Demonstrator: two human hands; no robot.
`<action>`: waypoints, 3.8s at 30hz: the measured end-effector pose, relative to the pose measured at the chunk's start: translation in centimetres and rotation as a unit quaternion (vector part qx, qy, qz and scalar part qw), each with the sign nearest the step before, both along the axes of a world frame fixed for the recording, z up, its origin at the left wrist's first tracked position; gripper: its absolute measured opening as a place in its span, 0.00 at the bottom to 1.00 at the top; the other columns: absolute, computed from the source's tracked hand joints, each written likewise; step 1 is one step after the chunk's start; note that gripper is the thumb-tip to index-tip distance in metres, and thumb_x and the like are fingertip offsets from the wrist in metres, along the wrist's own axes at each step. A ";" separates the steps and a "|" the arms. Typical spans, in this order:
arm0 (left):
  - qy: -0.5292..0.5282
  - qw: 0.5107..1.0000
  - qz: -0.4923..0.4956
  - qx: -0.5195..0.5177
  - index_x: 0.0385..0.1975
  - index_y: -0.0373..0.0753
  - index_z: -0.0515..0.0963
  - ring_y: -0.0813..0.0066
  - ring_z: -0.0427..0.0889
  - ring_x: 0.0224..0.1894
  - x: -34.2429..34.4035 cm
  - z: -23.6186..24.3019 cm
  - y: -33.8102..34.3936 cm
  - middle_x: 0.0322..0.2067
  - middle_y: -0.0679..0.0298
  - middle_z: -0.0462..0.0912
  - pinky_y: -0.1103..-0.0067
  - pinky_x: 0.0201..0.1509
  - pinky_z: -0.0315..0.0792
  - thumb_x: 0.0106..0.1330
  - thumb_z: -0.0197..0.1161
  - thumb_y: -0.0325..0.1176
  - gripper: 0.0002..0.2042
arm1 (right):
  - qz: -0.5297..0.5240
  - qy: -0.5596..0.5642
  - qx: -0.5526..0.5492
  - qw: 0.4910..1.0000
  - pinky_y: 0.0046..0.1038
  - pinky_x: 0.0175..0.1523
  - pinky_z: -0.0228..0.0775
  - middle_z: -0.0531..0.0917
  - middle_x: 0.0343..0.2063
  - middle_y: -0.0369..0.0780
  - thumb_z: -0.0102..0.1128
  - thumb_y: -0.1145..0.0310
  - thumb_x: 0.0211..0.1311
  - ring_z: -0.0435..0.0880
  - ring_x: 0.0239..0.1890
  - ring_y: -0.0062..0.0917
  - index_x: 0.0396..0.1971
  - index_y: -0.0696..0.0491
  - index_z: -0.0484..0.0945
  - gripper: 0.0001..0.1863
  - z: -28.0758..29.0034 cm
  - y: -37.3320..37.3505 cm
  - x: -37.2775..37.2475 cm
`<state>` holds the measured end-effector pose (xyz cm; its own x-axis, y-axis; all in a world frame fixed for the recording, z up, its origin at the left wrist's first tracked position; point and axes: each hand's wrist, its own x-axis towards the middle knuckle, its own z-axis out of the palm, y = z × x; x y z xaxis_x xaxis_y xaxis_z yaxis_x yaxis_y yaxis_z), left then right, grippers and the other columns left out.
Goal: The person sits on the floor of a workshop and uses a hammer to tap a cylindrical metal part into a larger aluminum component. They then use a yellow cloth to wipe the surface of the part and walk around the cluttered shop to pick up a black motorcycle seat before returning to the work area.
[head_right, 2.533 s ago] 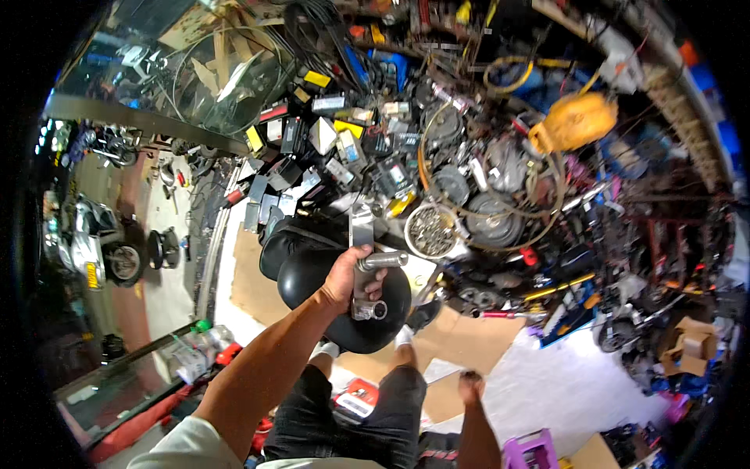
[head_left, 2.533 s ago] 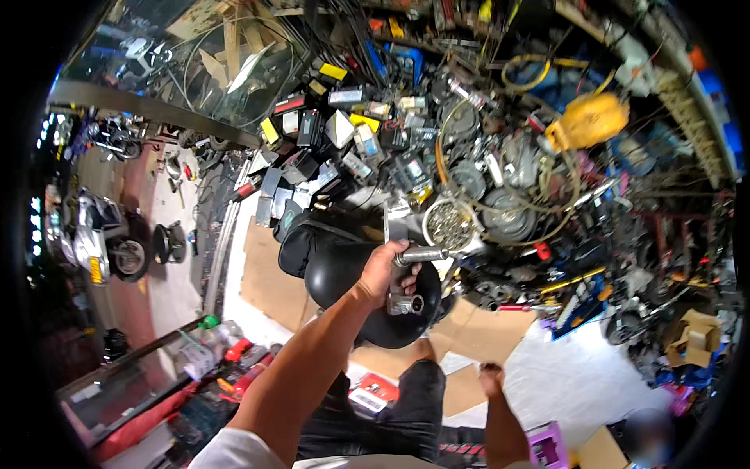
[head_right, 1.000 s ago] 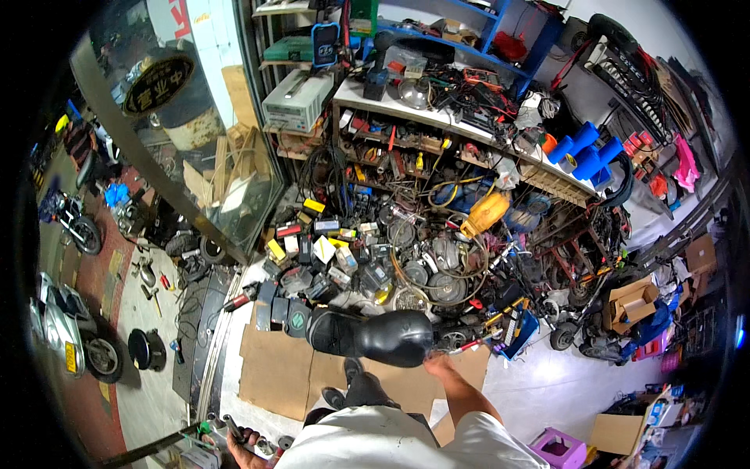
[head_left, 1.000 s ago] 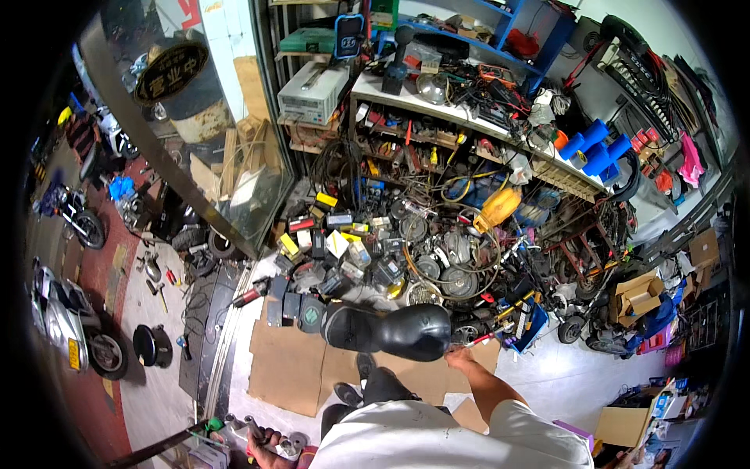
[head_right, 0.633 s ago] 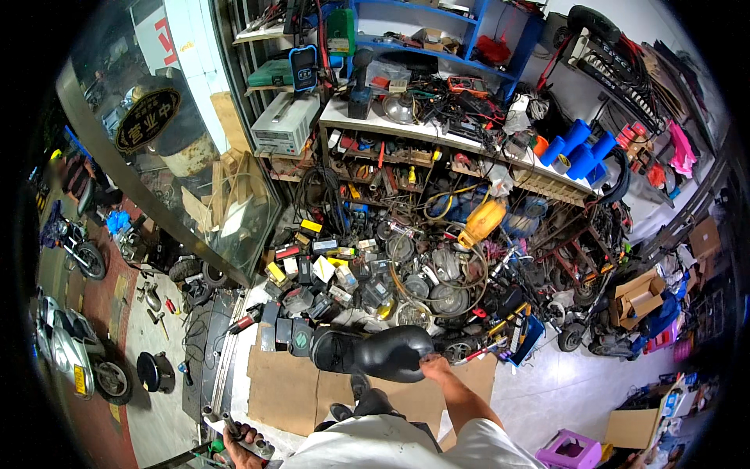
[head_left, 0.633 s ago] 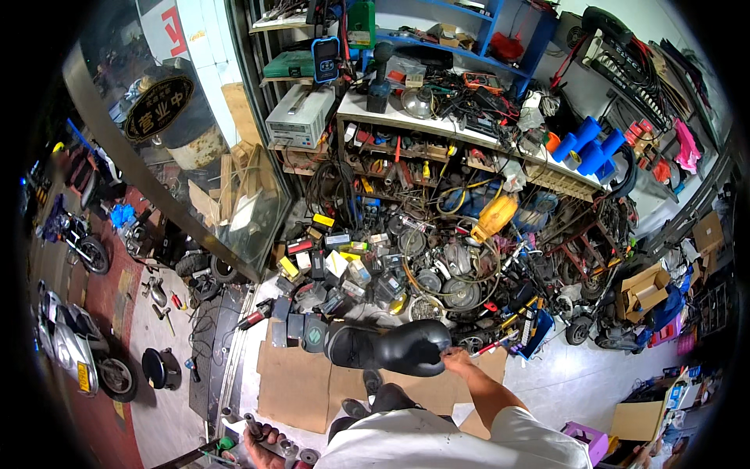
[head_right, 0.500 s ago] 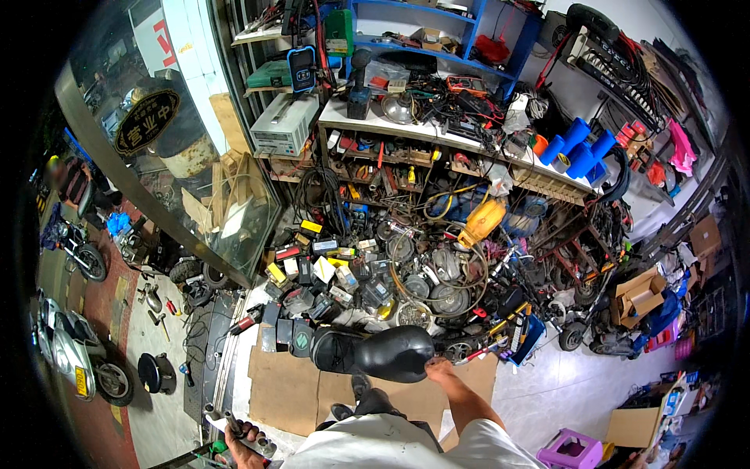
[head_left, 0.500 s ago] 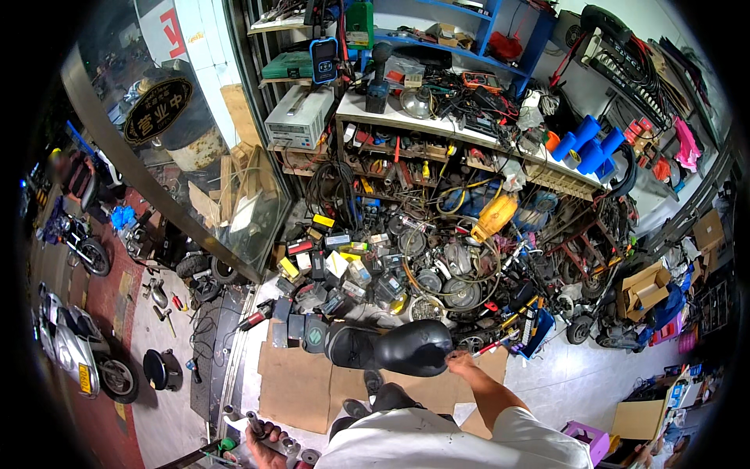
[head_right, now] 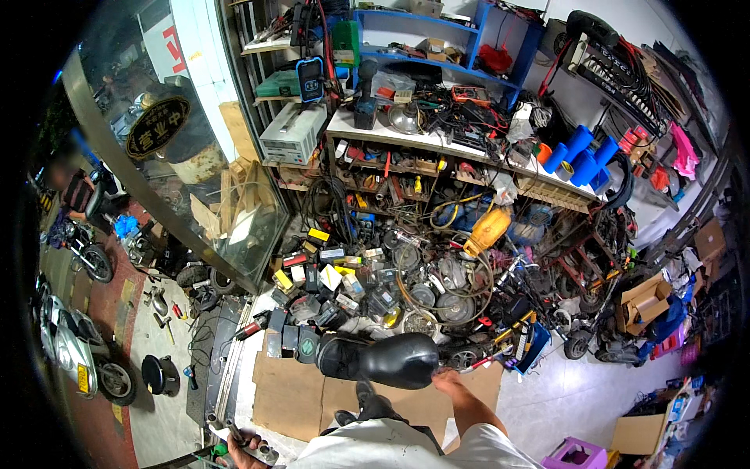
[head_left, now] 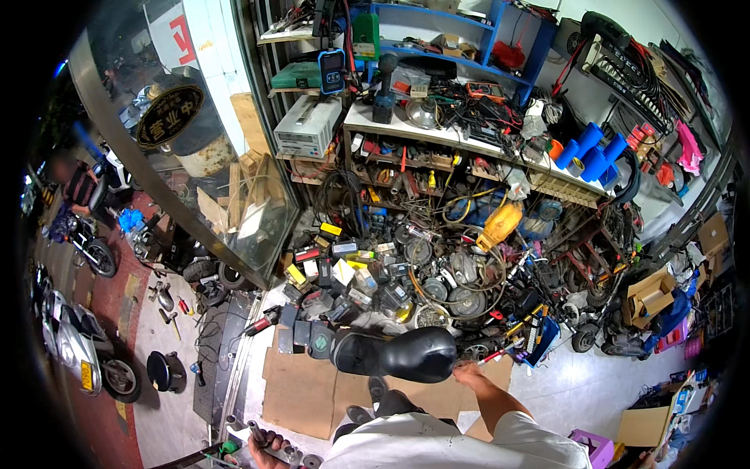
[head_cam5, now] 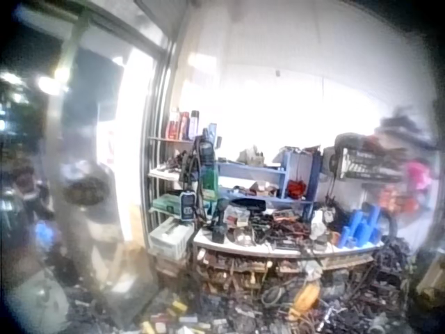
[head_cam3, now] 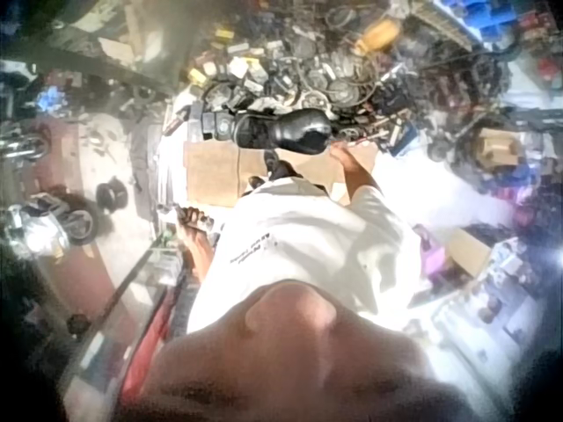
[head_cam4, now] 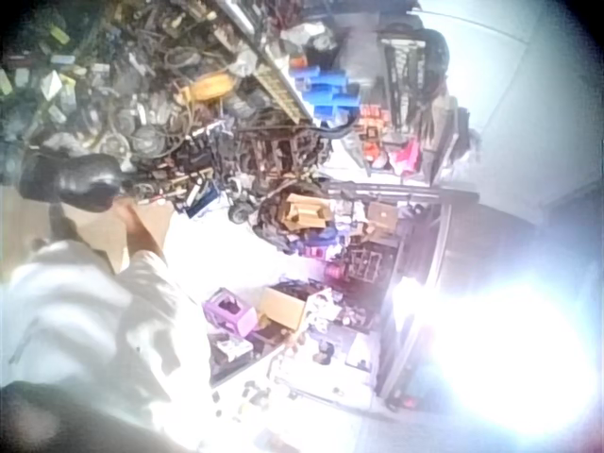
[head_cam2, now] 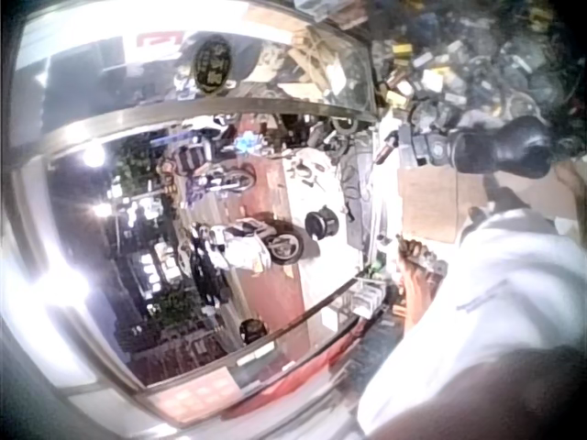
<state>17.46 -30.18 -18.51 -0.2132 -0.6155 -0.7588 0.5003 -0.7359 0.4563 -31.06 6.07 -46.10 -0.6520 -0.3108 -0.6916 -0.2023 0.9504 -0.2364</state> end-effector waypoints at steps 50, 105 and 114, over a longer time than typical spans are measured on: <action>-0.059 0.996 0.012 -0.061 0.29 0.49 0.74 0.72 0.68 0.23 4.7 -4.9 -0.3 0.23 0.68 0.71 0.71 0.26 0.66 0.70 0.60 0.48 0.12 | 0.224 0.104 0.003 0.969 0.39 0.57 0.77 0.86 0.49 0.46 0.46 0.56 0.67 0.84 0.54 0.41 0.42 0.51 0.85 0.20 -0.9 -3.2 -1.1; 0.173 0.973 -0.153 0.000 0.34 0.43 0.76 0.73 0.70 0.23 -3.6 -11.3 6.2 0.25 0.68 0.73 0.71 0.29 0.69 0.66 0.63 0.48 0.14 | -0.436 -0.046 -0.089 0.894 0.29 0.24 0.73 0.84 0.22 0.38 0.61 0.63 0.59 0.83 0.22 0.24 0.29 0.54 0.84 0.10 9.1 26.2 9.0; 0.203 0.960 -0.171 0.086 0.32 0.41 0.75 0.74 0.71 0.24 -21.2 -9.5 15.5 0.26 0.69 0.73 0.74 0.32 0.69 0.71 0.57 0.50 0.17 | -0.406 -0.143 -0.324 0.843 0.30 0.24 0.73 0.87 0.34 0.42 0.64 0.64 0.56 0.87 0.27 0.28 0.51 0.60 0.81 0.24 4.3 39.1 -2.6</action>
<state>-3.71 -14.68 -28.04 -0.6804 -0.3296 -0.6545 0.3272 -0.9358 0.1311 -33.63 45.19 -41.79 -0.6674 -0.2162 -0.7126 0.6049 0.4008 -0.6881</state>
